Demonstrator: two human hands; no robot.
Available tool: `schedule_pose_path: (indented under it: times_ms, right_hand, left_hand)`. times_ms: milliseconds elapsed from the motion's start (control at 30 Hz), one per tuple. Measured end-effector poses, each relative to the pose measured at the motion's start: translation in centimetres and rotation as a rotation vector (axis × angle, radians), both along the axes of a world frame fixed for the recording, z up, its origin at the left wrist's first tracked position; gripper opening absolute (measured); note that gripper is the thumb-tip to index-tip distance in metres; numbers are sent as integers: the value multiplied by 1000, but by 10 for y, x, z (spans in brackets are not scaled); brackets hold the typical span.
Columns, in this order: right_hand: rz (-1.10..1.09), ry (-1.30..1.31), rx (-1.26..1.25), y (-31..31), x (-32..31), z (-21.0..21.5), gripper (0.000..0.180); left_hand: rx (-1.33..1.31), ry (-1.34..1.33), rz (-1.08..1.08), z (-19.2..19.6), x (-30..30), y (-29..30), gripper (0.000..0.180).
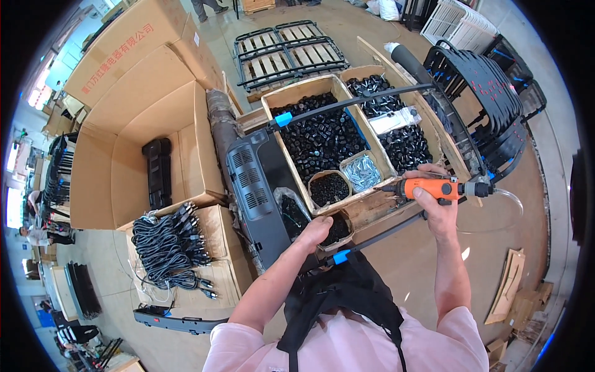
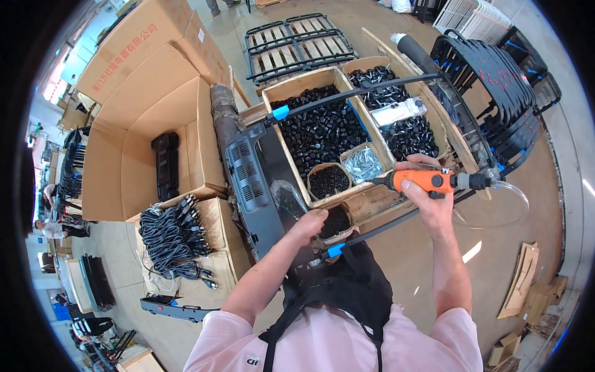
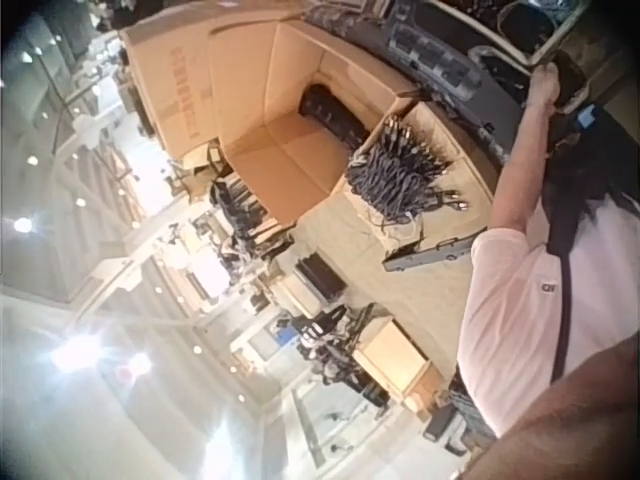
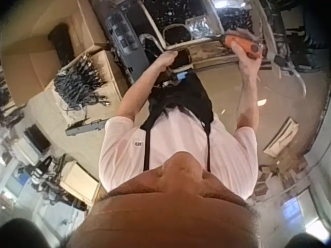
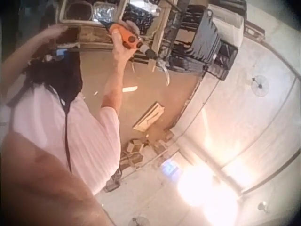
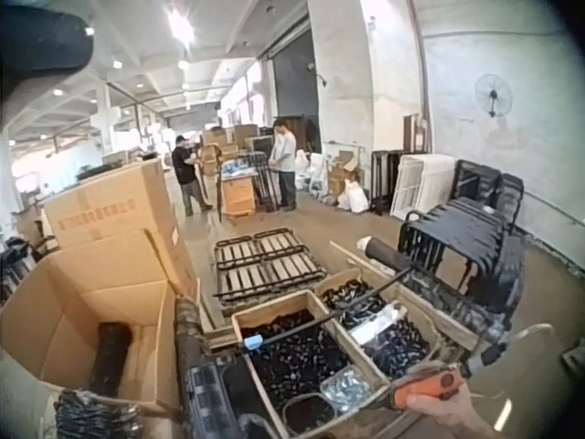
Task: Assembling plastic components onto a metal roof rack frame using an electric screwdriver in a workshop setting.
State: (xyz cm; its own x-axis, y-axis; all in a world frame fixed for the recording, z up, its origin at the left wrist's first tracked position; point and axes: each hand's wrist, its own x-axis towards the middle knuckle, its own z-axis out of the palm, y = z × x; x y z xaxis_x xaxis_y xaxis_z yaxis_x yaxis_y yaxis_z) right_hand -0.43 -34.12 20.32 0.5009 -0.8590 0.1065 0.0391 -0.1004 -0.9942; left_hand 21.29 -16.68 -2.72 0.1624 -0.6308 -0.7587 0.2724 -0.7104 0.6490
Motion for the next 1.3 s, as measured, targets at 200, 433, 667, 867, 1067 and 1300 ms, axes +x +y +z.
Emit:
schedule_pose_path:
  times_ms: [200, 433, 667, 867, 1067, 1300]
  right_hand:
    - [54, -26, 150, -52, 8, -49, 52]
    - [138, 62, 271, -109, 39, -97, 54]
    - [202, 99, 345, -159, 41, -131, 51]
    - [250, 81, 431, -181, 64, -158, 52]
    - [203, 24, 462, -188, 125, -203, 54]
    - [62, 126, 419, -196, 180, -289, 50]
  left_hand:
    - [-188, -152, 88, 21, 14, -49, 36]
    - [-95, -913, 59, -30, 75, -152, 26]
    - [45, -1006, -520, -55, 79, -220, 56]
    - [46, -1155, -642, -88, 79, -237, 28]
    - [-81, -1016, -39, -85, 100, -213, 33]
    - [-341, 325, 770, 3, 77, -149, 18]
